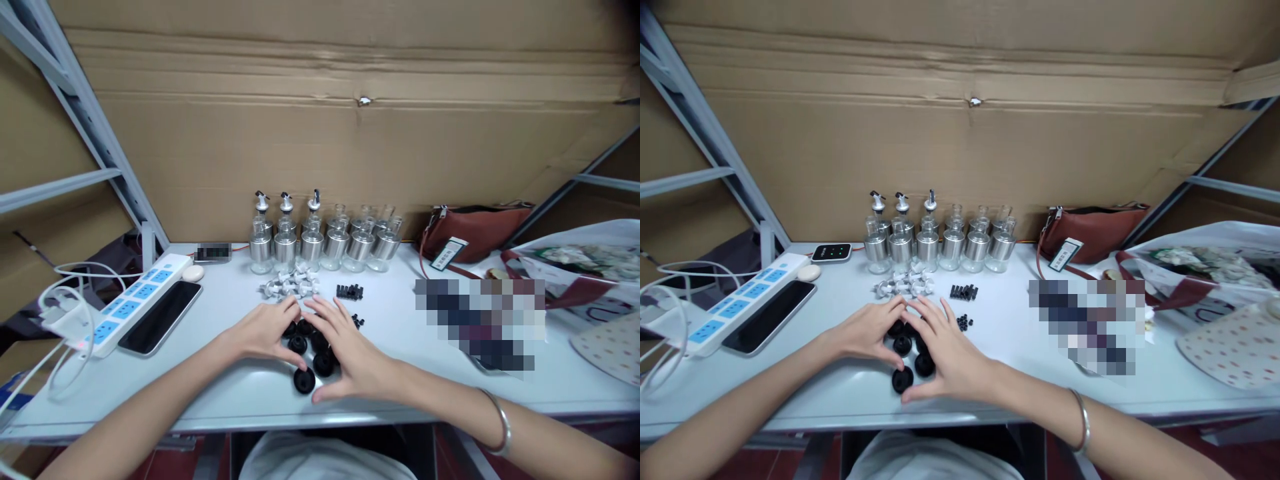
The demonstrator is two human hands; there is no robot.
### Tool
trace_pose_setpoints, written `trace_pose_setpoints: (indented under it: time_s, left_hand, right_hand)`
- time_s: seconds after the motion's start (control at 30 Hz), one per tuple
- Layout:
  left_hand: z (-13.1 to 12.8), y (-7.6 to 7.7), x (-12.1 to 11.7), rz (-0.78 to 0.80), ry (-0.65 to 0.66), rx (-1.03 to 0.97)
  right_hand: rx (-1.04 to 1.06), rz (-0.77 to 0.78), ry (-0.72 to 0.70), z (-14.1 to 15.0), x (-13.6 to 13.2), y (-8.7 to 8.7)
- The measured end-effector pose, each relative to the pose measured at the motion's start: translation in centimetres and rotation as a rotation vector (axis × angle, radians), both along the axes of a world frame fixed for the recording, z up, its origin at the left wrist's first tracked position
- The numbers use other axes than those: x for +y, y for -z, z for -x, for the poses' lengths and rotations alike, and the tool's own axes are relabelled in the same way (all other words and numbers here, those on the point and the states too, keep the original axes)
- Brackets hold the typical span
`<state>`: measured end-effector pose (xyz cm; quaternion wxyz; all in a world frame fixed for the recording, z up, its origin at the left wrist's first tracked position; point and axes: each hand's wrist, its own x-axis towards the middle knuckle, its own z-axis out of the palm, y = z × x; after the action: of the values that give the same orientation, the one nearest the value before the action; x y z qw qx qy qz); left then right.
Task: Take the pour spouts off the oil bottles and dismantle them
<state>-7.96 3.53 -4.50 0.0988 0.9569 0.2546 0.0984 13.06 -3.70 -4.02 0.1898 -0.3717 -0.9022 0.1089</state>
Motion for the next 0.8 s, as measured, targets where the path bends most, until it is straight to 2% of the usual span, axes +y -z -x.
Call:
trace_pose_setpoints:
  time_s: [0.1,0.2,0.33,0.43,0.6,0.7,0.8]
  left_hand:
    - [0.2,-0.2,0.1,-0.009,-0.024,-0.015]
    - [0.1,-0.5,-0.2,-0.022,0.075,-0.141]
    - [-0.9,-0.2,-1.5,-0.05,0.281,-0.213]
    - [-1.4,0.6,-2.1,-0.082,0.317,-0.194]
    - [-1.4,1.5,-1.9,-0.048,0.159,-0.178]
    - [-1.4,1.8,-1.8,-0.031,0.118,-0.156]
    - [-1.4,2.1,-1.7,-0.041,0.129,-0.148]
  right_hand:
    - [0.14,-0.175,0.127,-0.2,2.0,-2.1]
    - [0.181,-0.318,0.429,-0.7,5.6,-5.0]
    - [0.161,-0.348,0.655,-1.8,12.0,-8.9]
    - [0.1,-0.293,0.748,-2.6,16.8,-10.6]
    - [-0.026,-0.082,0.785,-3.0,22.3,-11.3]
    - [-0.053,-0.015,0.771,-2.9,23.7,-11.0]
    - [-0.04,-0.009,0.757,-2.5,23.9,-10.7]
